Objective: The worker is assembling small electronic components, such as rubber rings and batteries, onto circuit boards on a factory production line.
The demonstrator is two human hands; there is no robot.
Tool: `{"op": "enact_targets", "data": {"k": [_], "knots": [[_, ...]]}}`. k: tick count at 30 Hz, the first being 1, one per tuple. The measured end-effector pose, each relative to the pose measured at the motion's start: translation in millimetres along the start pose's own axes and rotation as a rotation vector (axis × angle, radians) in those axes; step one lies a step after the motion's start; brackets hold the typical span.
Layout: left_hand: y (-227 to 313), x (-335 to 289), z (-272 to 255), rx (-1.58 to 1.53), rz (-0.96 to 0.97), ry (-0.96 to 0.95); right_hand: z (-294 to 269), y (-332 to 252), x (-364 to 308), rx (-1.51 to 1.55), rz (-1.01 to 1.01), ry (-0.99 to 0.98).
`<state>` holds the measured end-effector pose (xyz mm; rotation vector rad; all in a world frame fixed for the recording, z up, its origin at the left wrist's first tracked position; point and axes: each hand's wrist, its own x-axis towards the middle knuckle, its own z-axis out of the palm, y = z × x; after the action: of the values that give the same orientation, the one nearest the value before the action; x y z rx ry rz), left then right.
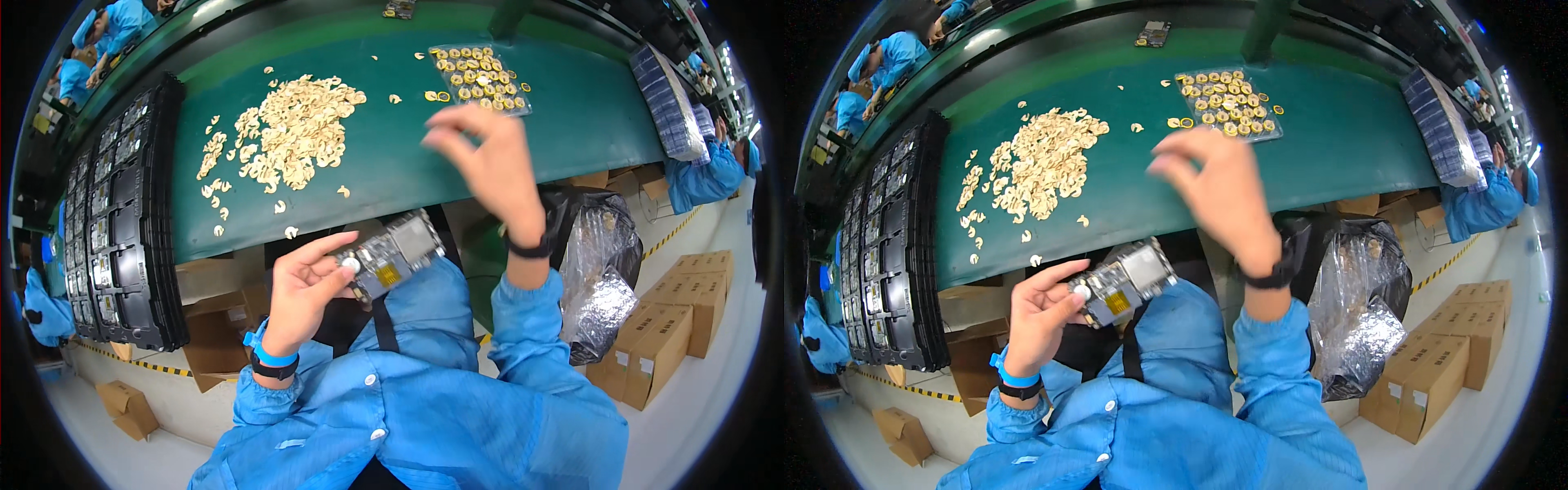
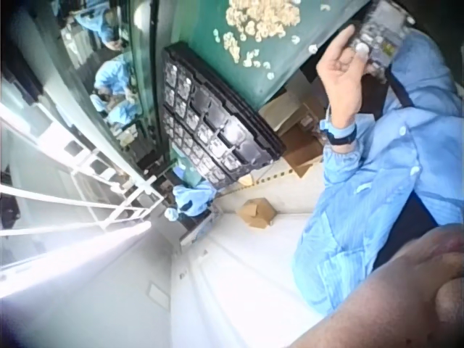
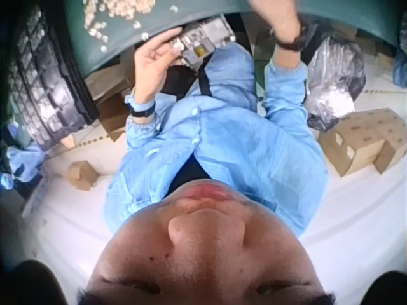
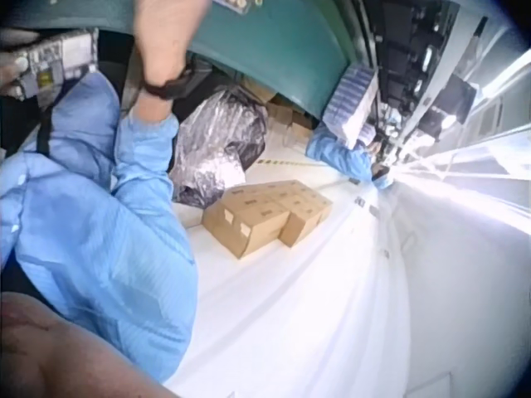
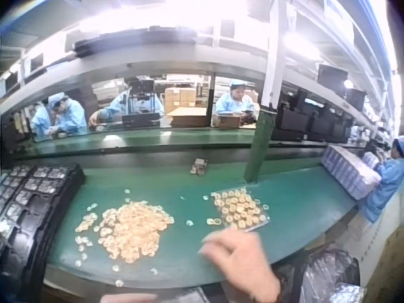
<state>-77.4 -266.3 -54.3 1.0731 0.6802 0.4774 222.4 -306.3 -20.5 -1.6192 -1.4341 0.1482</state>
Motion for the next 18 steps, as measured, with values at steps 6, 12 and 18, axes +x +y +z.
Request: {"op": "enact_targets", "data": {"k": [6, 12, 18], "knots": [[2, -2, -10, -0.164, 0.205, 0.14, -20, 89, 17, -0.578, 0.184, 0.218], [-4, -5, -21, 0.008, 0.306, 0.23, -15, 106, 18, -0.443, 0.139, 0.207], [0, 2, -11, 0.182, 0.416, 0.229, -23, 109, 34, -0.228, 0.094, 0.231]]}}
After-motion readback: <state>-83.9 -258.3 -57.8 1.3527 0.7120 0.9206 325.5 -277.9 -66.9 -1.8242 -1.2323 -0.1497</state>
